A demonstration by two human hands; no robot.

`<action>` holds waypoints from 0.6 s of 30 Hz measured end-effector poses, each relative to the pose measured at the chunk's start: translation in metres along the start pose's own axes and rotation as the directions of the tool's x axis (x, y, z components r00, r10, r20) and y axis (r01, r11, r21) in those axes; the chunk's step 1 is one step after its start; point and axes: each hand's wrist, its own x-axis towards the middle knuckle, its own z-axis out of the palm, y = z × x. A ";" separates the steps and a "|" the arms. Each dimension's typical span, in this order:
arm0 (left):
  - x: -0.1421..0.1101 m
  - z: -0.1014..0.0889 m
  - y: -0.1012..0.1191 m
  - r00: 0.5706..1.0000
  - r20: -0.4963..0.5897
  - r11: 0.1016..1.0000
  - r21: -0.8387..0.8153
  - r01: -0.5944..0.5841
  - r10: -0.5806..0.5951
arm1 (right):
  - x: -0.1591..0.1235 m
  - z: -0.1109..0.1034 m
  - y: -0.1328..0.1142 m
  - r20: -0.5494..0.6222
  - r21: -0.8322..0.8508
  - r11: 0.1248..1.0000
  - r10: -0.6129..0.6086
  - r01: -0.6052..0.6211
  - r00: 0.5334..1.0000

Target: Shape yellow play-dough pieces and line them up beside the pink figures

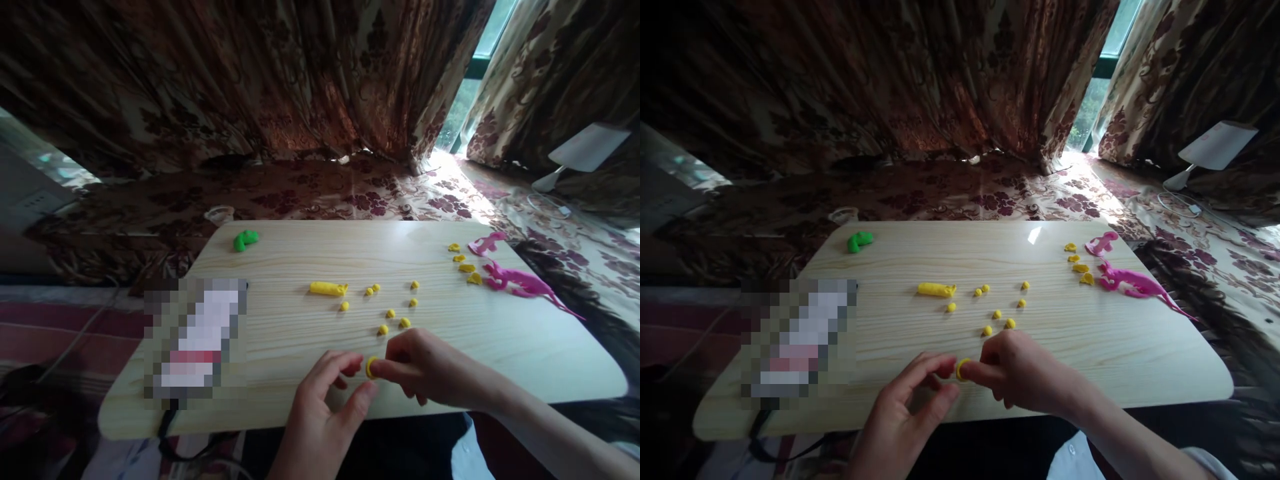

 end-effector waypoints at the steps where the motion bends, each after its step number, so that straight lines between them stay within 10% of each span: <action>1: 0.002 0.003 0.005 0.999 0.030 1.000 -0.012 0.014 -0.014 | -0.004 0.003 0.002 -0.023 0.053 0.998 -0.023 0.025 0.999; 9: 0.012 0.015 0.022 0.983 0.140 0.983 -0.118 0.140 -0.123 | -0.020 -0.017 0.010 0.100 0.436 0.898 -0.120 0.065 0.988; 18: 0.019 0.026 0.027 0.980 0.146 0.986 -0.076 0.145 -0.133 | -0.013 -0.008 0.010 -0.311 0.093 0.912 -0.355 0.400 0.881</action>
